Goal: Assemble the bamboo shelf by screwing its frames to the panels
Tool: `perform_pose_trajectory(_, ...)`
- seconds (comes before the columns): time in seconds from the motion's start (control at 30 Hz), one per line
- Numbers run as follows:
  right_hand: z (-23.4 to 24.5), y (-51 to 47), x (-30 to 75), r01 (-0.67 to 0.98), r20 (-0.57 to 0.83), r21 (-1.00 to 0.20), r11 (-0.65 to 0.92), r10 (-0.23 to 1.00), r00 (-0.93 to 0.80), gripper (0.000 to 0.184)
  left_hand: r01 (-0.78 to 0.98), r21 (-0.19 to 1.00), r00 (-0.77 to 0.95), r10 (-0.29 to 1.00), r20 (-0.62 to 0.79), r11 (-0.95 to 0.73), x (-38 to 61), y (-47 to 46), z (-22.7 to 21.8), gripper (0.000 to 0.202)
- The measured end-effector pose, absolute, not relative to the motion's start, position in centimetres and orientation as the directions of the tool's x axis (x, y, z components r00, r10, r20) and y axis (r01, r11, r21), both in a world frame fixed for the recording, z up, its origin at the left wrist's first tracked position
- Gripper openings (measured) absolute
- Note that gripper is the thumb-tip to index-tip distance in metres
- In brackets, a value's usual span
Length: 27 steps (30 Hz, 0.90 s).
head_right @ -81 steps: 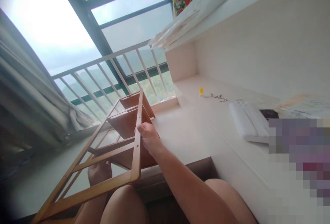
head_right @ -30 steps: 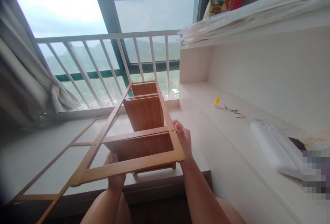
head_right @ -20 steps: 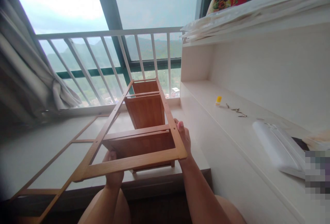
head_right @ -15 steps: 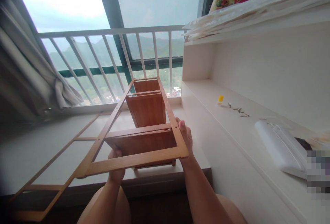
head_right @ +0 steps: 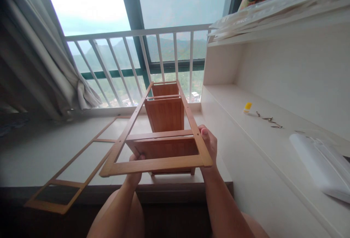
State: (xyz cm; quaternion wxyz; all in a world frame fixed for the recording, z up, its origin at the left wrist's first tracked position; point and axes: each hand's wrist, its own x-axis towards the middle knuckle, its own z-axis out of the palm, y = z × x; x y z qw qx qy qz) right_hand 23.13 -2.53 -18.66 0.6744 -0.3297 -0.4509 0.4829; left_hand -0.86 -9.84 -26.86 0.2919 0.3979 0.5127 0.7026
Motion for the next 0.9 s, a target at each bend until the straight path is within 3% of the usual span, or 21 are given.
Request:
perform_pose_trajectory(0.2,-18.2,-2.9,23.7,-0.358,0.292,-0.885,0.298,0.954,0.072,0.036,0.078,0.949,-0.472,0.827,0.304,-0.304,-1.1,-10.1,-28.1,0.046)
perform_pose_trajectory(0.33,-17.7,-3.1,23.7,-0.399,0.323,-0.846,0.353,0.936,0.141,0.029,0.095,0.942,-0.471,0.819,0.328,-0.323,-1.0,-10.1,-28.4,0.045)
perform_pose_trajectory(0.5,-17.0,-3.6,24.0,-0.379,0.399,-0.844,0.380,0.916,0.032,0.035,0.046,0.950,-0.481,0.827,0.292,-0.309,-0.9,-10.0,-27.8,0.047)
perform_pose_trajectory(0.7,-16.4,-3.6,25.1,-0.313,0.305,-0.913,0.261,0.947,-0.103,0.036,0.049,0.956,-0.486,0.829,0.276,-0.289,-1.4,-9.7,-28.3,0.047)
perform_pose_trajectory(0.9,-16.1,-3.7,25.2,-0.342,0.313,-0.906,0.250,0.940,-0.140,0.030,0.025,0.954,-0.522,0.810,0.267,-0.299,-1.1,-9.7,-27.2,0.046)
